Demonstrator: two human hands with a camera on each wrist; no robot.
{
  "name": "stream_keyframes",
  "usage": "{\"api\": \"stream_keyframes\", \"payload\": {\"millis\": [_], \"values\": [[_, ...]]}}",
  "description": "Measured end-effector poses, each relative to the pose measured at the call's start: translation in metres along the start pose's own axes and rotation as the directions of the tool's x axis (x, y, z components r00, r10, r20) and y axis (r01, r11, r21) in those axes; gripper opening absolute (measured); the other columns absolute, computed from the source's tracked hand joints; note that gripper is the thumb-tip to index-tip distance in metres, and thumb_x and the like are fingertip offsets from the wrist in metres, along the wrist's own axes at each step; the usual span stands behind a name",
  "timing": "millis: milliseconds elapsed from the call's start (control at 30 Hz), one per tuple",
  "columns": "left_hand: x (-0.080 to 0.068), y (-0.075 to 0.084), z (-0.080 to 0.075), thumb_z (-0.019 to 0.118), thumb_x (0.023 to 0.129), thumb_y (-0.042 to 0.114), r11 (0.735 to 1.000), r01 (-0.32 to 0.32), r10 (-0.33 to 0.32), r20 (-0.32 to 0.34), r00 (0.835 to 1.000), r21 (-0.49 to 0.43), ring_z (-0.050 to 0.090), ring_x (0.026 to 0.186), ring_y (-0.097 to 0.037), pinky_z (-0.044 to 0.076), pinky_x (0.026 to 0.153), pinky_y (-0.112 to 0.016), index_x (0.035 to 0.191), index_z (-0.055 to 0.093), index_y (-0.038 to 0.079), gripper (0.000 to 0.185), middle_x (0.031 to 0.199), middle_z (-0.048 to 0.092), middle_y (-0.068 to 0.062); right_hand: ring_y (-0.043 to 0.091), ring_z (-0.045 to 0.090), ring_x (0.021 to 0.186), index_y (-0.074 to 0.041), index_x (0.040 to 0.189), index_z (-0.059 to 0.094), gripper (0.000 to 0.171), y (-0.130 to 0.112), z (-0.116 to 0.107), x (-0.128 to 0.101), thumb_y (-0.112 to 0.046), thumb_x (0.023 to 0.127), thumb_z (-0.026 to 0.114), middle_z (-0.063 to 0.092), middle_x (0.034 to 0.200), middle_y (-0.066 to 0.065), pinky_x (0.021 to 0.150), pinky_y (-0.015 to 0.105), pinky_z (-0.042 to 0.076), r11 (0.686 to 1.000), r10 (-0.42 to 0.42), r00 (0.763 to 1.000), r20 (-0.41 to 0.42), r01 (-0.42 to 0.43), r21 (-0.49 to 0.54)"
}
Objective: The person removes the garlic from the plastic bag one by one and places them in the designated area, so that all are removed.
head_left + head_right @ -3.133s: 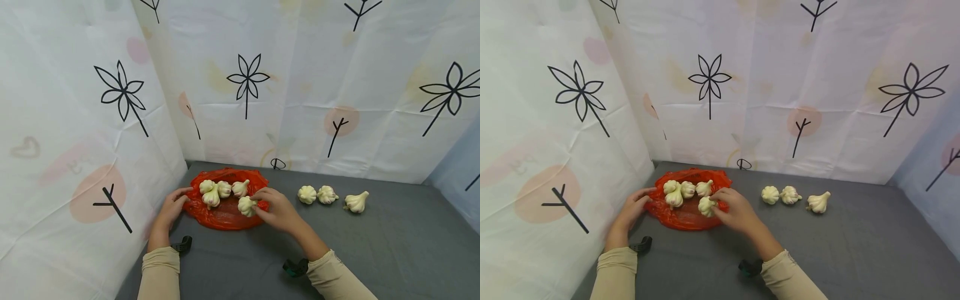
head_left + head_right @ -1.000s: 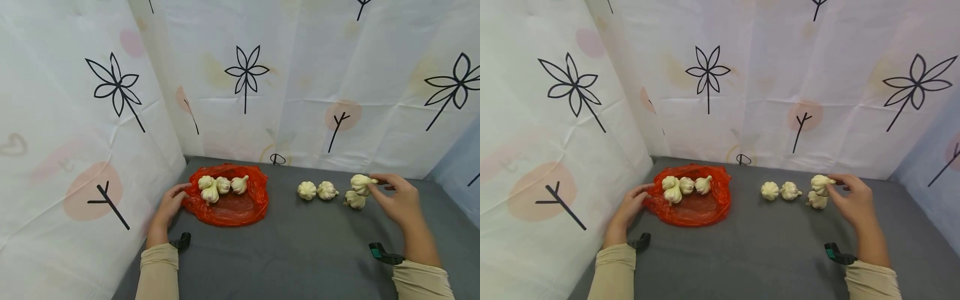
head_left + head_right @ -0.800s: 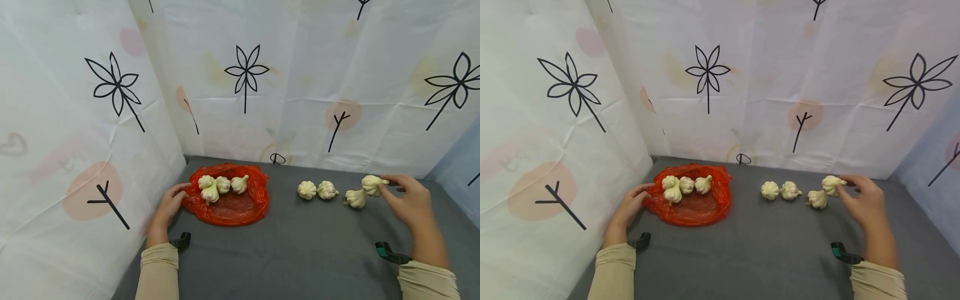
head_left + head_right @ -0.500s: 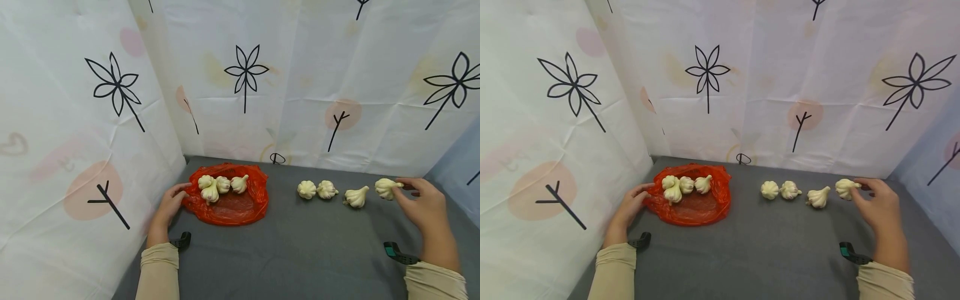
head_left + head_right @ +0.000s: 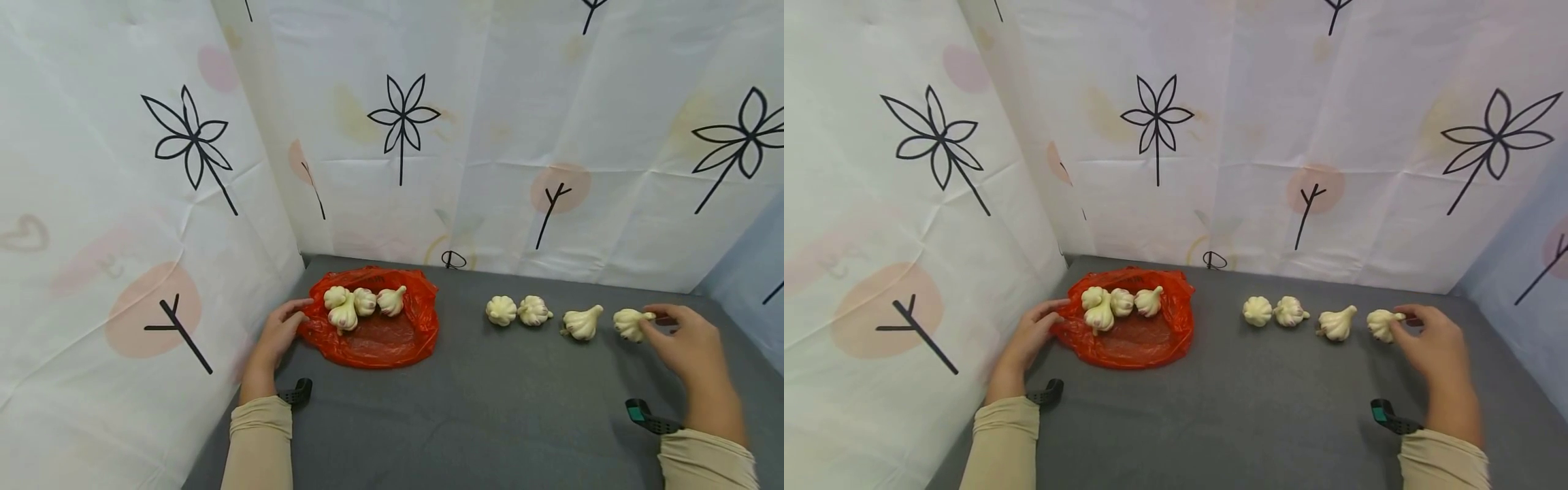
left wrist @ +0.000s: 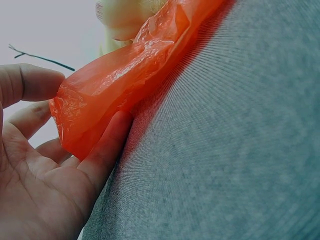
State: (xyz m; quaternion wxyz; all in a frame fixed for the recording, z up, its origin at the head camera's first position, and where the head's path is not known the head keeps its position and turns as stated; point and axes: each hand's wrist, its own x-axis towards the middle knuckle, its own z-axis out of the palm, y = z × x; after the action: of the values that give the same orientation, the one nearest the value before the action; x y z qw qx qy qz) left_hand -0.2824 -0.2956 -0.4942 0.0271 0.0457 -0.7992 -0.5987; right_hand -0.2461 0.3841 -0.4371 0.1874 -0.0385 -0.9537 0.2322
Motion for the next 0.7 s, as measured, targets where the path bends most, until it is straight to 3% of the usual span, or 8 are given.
{"api": "stream_keyframes", "payload": {"millis": [233, 467, 700], "values": [[-0.001, 0.005, 0.001, 0.050, 0.097, 0.010, 1.000, 0.014, -0.014, 0.004, 1.000, -0.009, 0.049, 0.108, -0.013, 0.044, 0.086, -0.019, 0.137, 0.057, 0.008, 0.040, 0.140, 0.053, -0.013, 0.051, 0.050, 0.108, 0.006, 0.125, 0.057, 0.042, 0.003, 0.005, 0.000, -0.025, 0.097, 0.059, 0.053, 0.122, 0.033, 0.075, 0.059, 0.042, 1.000, 0.006, 0.999, 0.053, -0.006, -0.005], [-0.016, 0.033, 0.000, 0.049, 0.097, 0.007, 0.999, 0.050, -0.049, 0.045, 0.998, -0.014, 0.047, 0.118, -0.023, 0.044, 0.094, -0.028, 0.140, 0.053, 0.002, 0.043, 0.146, 0.047, -0.017, 0.050, 0.050, 0.108, 0.006, 0.124, 0.058, 0.041, 0.001, 0.008, 0.000, -0.024, 0.097, 0.059, 0.054, 0.121, 0.033, 0.073, 0.058, 0.042, 1.000, -0.008, 0.998, 0.065, 0.008, 0.007], [-0.016, 0.033, 0.001, 0.049, 0.096, 0.006, 0.999, 0.042, -0.040, 0.047, 0.998, -0.031, 0.049, 0.110, -0.017, 0.046, 0.091, -0.026, 0.139, 0.053, 0.001, 0.043, 0.144, 0.049, -0.019, 0.050, 0.050, 0.108, 0.006, 0.125, 0.057, 0.041, 0.003, 0.014, 0.002, -0.022, 0.096, 0.060, 0.054, 0.121, 0.033, 0.073, 0.057, 0.043, 1.000, -0.004, 0.998, 0.067, 0.004, 0.007]]}}
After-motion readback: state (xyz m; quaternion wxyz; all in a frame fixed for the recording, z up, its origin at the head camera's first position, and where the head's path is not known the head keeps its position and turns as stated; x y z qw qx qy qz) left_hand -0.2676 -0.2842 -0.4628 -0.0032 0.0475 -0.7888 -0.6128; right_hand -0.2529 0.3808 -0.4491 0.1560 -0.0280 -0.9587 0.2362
